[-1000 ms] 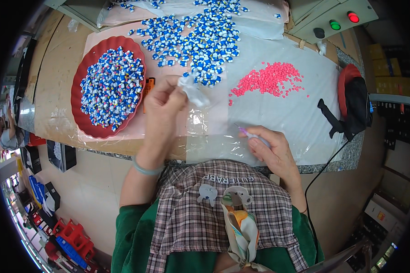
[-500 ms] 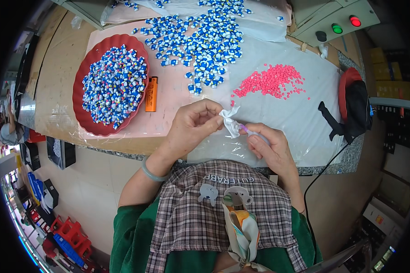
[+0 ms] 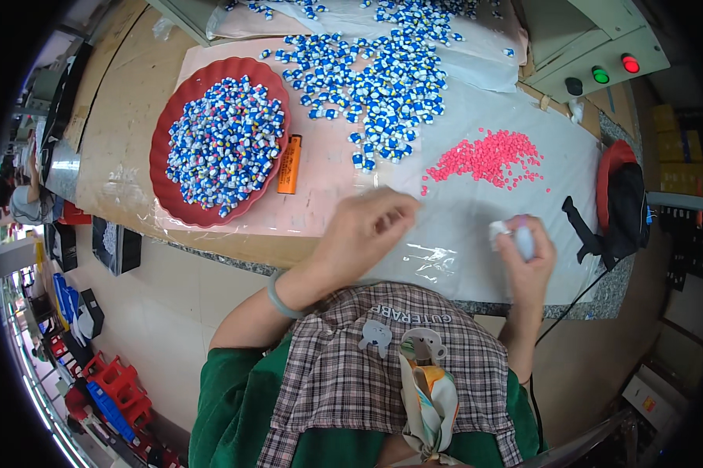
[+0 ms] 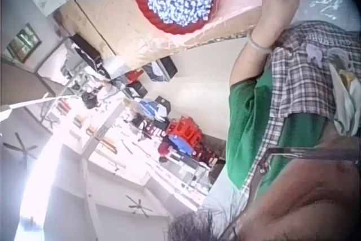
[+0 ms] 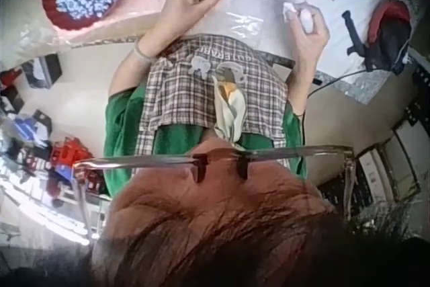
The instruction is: Applying glue to small blue circular plastic parts and attaching small pink decorative components at a factory assembly station.
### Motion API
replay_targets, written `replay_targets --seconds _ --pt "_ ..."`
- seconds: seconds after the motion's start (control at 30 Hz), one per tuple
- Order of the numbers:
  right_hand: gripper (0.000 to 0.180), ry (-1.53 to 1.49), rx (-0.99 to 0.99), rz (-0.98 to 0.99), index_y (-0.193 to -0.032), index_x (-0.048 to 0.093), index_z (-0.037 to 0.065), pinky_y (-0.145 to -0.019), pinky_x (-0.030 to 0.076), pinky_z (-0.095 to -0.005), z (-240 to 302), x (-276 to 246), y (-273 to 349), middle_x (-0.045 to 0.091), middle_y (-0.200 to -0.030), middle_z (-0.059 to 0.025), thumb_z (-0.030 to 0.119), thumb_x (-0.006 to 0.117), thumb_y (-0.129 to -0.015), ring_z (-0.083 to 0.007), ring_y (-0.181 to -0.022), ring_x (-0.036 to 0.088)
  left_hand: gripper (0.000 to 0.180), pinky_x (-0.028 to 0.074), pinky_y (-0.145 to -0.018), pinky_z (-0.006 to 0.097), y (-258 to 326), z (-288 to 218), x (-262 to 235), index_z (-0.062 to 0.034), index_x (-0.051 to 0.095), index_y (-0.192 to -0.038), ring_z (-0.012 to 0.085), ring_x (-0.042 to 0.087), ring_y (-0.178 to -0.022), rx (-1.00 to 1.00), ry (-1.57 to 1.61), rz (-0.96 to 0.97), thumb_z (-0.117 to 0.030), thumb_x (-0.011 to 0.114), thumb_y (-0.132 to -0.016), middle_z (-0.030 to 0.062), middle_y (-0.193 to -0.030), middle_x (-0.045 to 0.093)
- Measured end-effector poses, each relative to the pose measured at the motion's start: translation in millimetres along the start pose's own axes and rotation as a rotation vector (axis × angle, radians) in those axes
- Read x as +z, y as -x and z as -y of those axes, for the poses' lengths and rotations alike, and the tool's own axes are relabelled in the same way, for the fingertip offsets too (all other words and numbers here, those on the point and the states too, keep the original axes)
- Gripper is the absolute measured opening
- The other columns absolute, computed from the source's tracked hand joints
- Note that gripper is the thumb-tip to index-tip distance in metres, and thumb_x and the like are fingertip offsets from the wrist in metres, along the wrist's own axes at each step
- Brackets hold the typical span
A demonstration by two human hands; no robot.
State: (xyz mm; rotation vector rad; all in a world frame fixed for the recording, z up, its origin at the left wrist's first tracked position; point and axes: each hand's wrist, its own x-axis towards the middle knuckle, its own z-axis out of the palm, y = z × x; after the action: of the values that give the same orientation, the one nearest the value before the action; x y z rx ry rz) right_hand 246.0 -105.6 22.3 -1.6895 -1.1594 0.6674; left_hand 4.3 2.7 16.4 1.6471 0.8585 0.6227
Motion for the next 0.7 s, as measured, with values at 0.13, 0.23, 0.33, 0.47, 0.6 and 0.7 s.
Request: replay_targets --seconds 0.13,0.23,0.33,0.47,0.6,0.7 --pt "0.017 0.328 0.127 -0.121 -0.096 0.062 0.002 -0.060 0.044 -0.0241 -1.5 -48.2 -9.0 0.060 -0.074 -0.0031 0.003 0.069 -0.081 -0.0073 -0.065 0.053 0.021 0.050 -0.066 0.030 -12.6 26.2 -30.0 -0.0019 0.066 -0.101 0.0209 0.062 -0.077 0.374 -0.524 -0.366 0.001 0.064 -0.080 0.0102 -0.090 0.062" --pt "0.024 0.569 0.114 -0.104 -0.104 0.061 0.001 -0.060 0.044 -0.0255 0.9 -56.6 -10.2 0.059 -0.073 -0.0050 0.004 0.068 -0.082 -0.0091 -0.063 0.053 0.021 0.048 -0.070 0.038 -18.4 24.6 -33.3 -0.0012 0.066 -0.095 0.0268 0.057 -0.082 0.274 -0.587 -0.420 0.000 0.067 -0.074 0.0094 -0.089 0.058" --pt "0.030 0.590 0.149 -0.116 -0.111 0.059 0.002 -0.062 0.045 -0.0265 10.3 -58.4 -8.6 0.059 -0.073 -0.0072 0.005 0.068 -0.082 -0.0109 -0.064 0.053 0.019 0.047 -0.069 0.037 -23.7 22.1 -31.2 -0.0010 0.065 -0.093 0.0255 0.055 -0.081 0.360 -0.752 -0.349 0.000 0.068 -0.073 0.0088 -0.091 0.056" --pt "0.034 0.426 0.006 -0.161 -0.115 0.058 0.003 -0.064 0.046 -0.0257 9.2 -53.1 -7.3 0.060 -0.079 -0.0072 0.005 0.068 -0.082 -0.0114 -0.069 0.055 0.019 0.047 -0.069 0.035 -24.5 26.1 -30.5 -0.0007 0.063 -0.092 0.0255 0.054 -0.082 0.437 -0.842 -0.288 -0.001 0.063 -0.073 0.0089 -0.093 0.055" --pt "0.036 0.320 0.068 -0.057 -0.118 0.055 0.004 -0.070 0.044 -0.0233 19.7 -33.1 -6.6 0.059 -0.090 -0.0040 0.006 0.067 -0.084 -0.0098 -0.078 0.054 0.019 0.048 -0.068 0.034 -22.2 33.6 -29.1 -0.0012 0.061 -0.091 0.0262 0.055 -0.082 0.520 -0.891 -0.219 -0.003 0.058 -0.073 0.0096 -0.094 0.055" --pt "0.037 -0.024 0.089 0.072 -0.120 0.044 0.007 -0.060 0.039 -0.0193 14.9 -15.5 -4.7 0.055 -0.097 -0.0033 0.005 0.060 -0.086 -0.0061 -0.069 0.047 0.021 0.050 -0.067 0.035 -20.4 29.2 -28.7 -0.0001 0.062 -0.095 0.0287 0.058 -0.082 0.439 -0.838 -0.204 0.000 0.060 -0.074 0.0116 -0.096 0.056"
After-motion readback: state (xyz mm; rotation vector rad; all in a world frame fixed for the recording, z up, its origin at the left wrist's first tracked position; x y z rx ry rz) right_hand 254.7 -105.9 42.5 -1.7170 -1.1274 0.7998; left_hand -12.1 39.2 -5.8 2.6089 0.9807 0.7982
